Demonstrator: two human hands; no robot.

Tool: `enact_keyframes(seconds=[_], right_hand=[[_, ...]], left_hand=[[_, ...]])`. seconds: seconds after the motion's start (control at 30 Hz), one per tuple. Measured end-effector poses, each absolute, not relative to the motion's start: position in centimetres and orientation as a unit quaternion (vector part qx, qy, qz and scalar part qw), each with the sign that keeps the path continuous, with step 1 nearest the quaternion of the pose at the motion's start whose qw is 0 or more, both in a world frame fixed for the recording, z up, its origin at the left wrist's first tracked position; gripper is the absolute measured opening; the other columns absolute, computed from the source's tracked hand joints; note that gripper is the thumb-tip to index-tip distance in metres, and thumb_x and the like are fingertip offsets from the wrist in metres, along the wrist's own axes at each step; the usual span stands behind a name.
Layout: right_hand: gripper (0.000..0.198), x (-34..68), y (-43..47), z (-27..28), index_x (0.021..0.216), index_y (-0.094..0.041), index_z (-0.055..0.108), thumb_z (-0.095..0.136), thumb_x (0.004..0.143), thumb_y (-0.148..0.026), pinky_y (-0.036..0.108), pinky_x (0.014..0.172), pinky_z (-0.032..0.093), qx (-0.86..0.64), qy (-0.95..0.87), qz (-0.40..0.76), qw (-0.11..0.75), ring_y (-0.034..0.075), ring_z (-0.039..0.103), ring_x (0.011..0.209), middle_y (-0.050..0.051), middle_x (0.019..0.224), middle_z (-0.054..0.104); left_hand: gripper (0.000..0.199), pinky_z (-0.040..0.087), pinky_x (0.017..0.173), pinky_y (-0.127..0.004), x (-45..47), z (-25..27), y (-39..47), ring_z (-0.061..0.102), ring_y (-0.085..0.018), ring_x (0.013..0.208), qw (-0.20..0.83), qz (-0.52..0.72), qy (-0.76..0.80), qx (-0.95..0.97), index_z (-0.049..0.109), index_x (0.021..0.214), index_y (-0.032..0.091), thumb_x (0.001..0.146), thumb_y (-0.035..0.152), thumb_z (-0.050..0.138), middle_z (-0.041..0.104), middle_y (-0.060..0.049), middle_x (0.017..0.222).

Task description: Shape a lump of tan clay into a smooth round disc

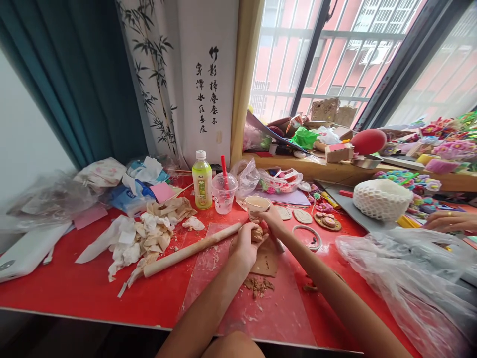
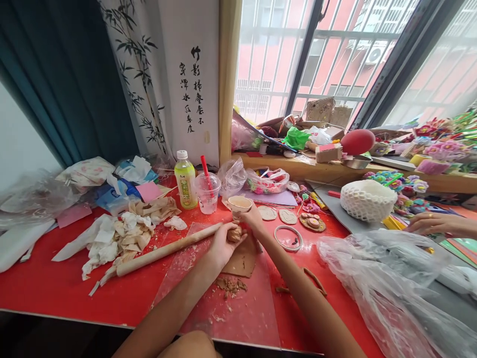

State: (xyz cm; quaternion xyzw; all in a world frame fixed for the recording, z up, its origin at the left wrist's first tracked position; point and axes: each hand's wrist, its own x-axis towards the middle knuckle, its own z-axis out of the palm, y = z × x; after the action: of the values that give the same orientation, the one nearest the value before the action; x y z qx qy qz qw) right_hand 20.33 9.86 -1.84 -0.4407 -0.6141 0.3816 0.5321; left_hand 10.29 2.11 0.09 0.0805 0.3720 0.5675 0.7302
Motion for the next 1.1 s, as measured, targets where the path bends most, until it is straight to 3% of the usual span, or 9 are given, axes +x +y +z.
enact_keyframes(seconds=[0.13, 0.23, 0.43, 0.57, 0.67, 0.77, 0.87, 1.0, 1.1], right_hand=[[0.034, 19.8, 10.6, -2.8, 0.118, -0.015, 0.053, 0.052, 0.090, -0.034, 0.041, 0.085, 0.049, -0.439, -0.627, 0.391, 0.512, 0.019, 0.057, 0.102, 0.009, 0.118, 0.055], [0.042, 19.9, 10.6, -2.9, 0.118, -0.016, 0.053, 0.064, 0.080, -0.030, 0.042, 0.093, 0.045, -0.446, -0.626, 0.400, 0.499, 0.020, 0.057, 0.104, 0.008, 0.120, 0.056], [0.069, 21.1, 7.9, -1.4, 0.124, -0.022, 0.049, 0.073, 0.060, -0.025, 0.046, 0.104, 0.034, -0.492, -0.600, 0.379, 0.503, 0.027, 0.049, 0.118, 0.009, 0.130, 0.052], [0.066, 22.2, 4.5, -0.1, 0.127, -0.023, 0.047, 0.070, 0.066, -0.036, 0.044, 0.114, 0.016, -0.515, -0.564, 0.330, 0.555, 0.026, 0.029, 0.134, 0.008, 0.144, 0.036], [0.056, 22.4, 2.2, 0.5, 0.126, -0.026, 0.047, 0.060, 0.075, -0.043, 0.042, 0.113, 0.022, -0.509, -0.533, 0.352, 0.577, 0.023, 0.034, 0.133, 0.006, 0.142, 0.038], [0.040, 22.0, 1.0, 0.9, 0.113, -0.026, 0.056, 0.055, 0.078, -0.046, 0.042, 0.107, 0.032, -0.492, -0.509, 0.424, 0.565, 0.023, 0.042, 0.128, 0.006, 0.132, 0.050], [0.033, 21.4, 0.4, 1.5, 0.092, -0.021, 0.064, 0.051, 0.079, -0.048, 0.043, 0.096, 0.044, -0.455, -0.494, 0.531, 0.516, 0.025, 0.055, 0.113, 0.010, 0.107, 0.064], [0.030, 21.0, -0.6, 1.7, 0.083, -0.019, 0.065, 0.053, 0.080, -0.047, 0.036, 0.085, 0.049, -0.339, -0.343, 0.754, 0.445, 0.022, 0.063, 0.096, 0.008, 0.088, 0.068], [0.021, 20.8, -1.4, 1.1, 0.080, -0.018, 0.065, 0.058, 0.080, -0.038, 0.029, 0.074, 0.051, -0.302, -0.266, 0.805, 0.436, 0.017, 0.064, 0.078, 0.004, 0.079, 0.068]], left_hand=[[0.007, 0.053, 0.066, -0.028, 10.4, 0.1, 2.0, 0.055, -0.009, 0.055, 0.729, 0.558, 0.383, 0.104, 0.056, 0.067, 0.012, 0.070, 0.006, 0.059, 0.055, 0.001, 0.057], [0.006, 0.053, 0.070, -0.029, 10.4, 0.0, 2.0, 0.059, -0.011, 0.068, 0.723, 0.557, 0.389, 0.125, 0.060, 0.082, 0.012, 0.078, 0.016, 0.062, 0.061, -0.001, 0.075], [0.035, 0.051, 0.082, -0.040, 10.3, 0.1, 2.1, 0.058, -0.019, 0.098, 0.728, 0.532, 0.398, 0.171, 0.053, 0.117, 0.015, 0.088, 0.034, 0.053, 0.056, -0.009, 0.115], [0.024, 0.052, 0.074, -0.033, 10.5, 0.2, 1.8, 0.061, -0.015, 0.083, 0.721, 0.526, 0.406, 0.195, 0.058, 0.101, 0.010, 0.088, 0.030, 0.054, 0.062, -0.008, 0.095], [0.007, 0.048, 0.067, -0.026, 10.8, 0.7, 1.2, 0.059, -0.012, 0.064, 0.689, 0.555, 0.410, 0.222, 0.058, 0.084, 0.010, 0.080, 0.015, 0.056, 0.060, -0.003, 0.069], [0.023, 0.045, 0.070, -0.023, 11.0, 1.7, 0.2, 0.058, -0.010, 0.068, 0.626, 0.608, 0.407, 0.270, 0.056, 0.095, 0.017, 0.073, 0.011, 0.060, 0.061, 0.000, 0.076], [0.030, 0.045, 0.083, -0.026, 10.9, 2.5, -0.8, 0.060, -0.015, 0.090, 0.519, 0.619, 0.413, 0.421, 0.052, 0.108, 0.020, 0.078, 0.018, 0.059, 0.063, -0.005, 0.097], [0.035, 0.044, 0.095, -0.039, 10.0, 2.3, -1.5, 0.055, -0.025, 0.113, 0.304, 0.487, 0.461, 0.677, 0.042, 0.123, 0.015, 0.089, 0.024, 0.042, 0.057, -0.016, 0.121], [0.039, 0.031, 0.108, -0.047, 8.8, 1.8, -1.4, 0.038, -0.029, 0.131, 0.163, 0.387, 0.469, 0.777, 0.041, 0.127, 0.011, 0.091, 0.026, 0.039, 0.047, -0.020, 0.134]])
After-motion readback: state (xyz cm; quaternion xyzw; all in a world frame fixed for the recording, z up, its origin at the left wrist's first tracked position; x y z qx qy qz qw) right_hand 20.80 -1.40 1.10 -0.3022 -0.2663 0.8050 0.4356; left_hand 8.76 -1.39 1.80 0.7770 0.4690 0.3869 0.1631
